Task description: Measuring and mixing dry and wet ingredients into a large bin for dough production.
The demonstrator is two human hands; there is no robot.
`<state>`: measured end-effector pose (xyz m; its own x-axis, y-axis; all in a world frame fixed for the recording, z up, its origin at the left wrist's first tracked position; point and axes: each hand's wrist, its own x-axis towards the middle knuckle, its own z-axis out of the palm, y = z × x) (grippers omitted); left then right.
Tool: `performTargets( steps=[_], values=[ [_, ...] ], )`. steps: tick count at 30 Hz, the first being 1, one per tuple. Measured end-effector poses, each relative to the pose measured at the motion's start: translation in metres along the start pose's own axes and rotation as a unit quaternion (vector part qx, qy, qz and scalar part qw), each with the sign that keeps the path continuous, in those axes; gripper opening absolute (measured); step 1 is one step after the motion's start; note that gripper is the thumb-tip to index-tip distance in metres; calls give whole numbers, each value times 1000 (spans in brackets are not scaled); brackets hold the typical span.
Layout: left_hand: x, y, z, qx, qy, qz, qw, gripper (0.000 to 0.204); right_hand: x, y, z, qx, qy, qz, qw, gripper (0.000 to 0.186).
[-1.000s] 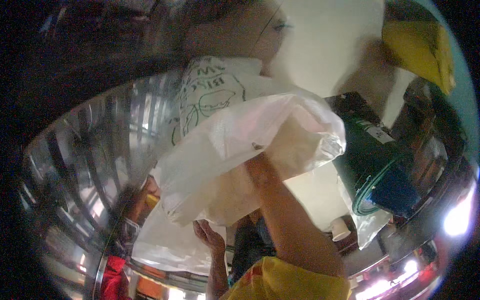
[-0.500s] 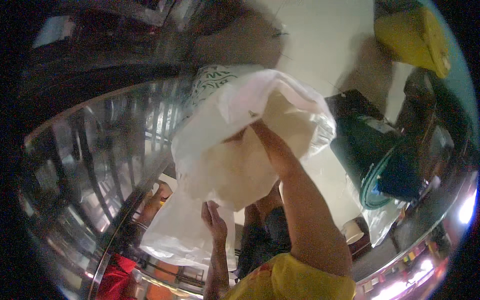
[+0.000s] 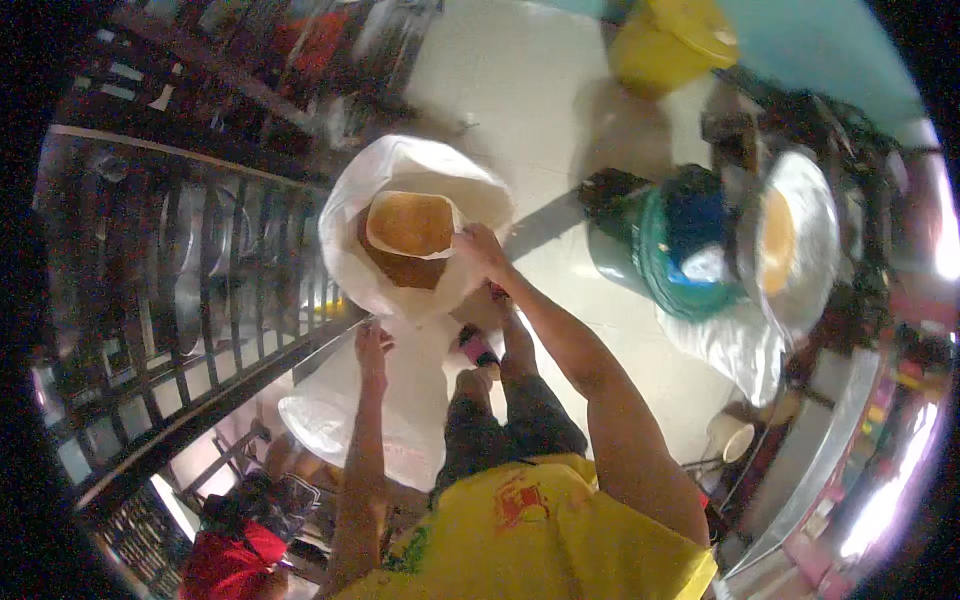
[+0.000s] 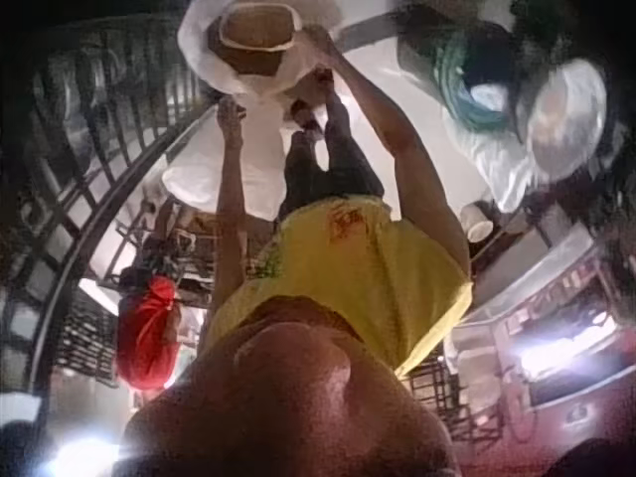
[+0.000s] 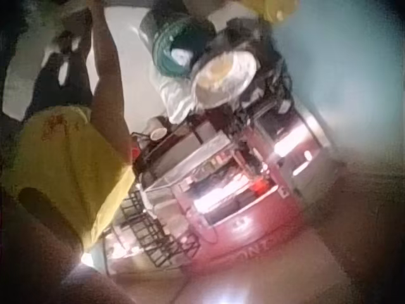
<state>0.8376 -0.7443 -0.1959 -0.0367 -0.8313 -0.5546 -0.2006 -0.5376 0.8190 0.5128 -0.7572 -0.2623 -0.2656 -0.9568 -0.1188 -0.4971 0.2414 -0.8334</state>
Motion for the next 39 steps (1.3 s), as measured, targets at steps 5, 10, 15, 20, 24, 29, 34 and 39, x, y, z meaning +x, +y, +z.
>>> performTargets(
  steps=[5, 10, 15, 20, 24, 29, 34, 39],
  values=[
    [-42, -25, -27, -18, -62, 21, 998, 29, -164, -73, -108, 290, 137, 151, 935, 23],
    [-127, -18, -24, -175, 16, -39, 984, 40, -331, -123, -237, 424, 358, 216, 803, 21],
    [-155, -53, -21, -183, 37, -114, 976, 41, -437, -191, -385, 234, 492, 98, 833, 18],
    [-175, -65, 27, -185, -31, -112, 976, 38, -447, -142, -500, -286, 469, 96, 830, 45],
    [-205, -66, 80, -212, -131, -143, 958, 33, -437, -122, -549, -347, 333, 136, 866, 42],
    [-276, -79, 126, -207, -206, -127, 948, 24, -450, -68, -567, -454, 310, 154, 821, 35],
    [-274, -170, 10, -369, -186, -465, 783, 26, -438, -57, -581, -406, 352, 166, 826, 33],
    [-284, -124, 22, -262, -124, -234, 928, 22, -472, -84, -604, -384, 338, 131, 849, 32]
  ],
)
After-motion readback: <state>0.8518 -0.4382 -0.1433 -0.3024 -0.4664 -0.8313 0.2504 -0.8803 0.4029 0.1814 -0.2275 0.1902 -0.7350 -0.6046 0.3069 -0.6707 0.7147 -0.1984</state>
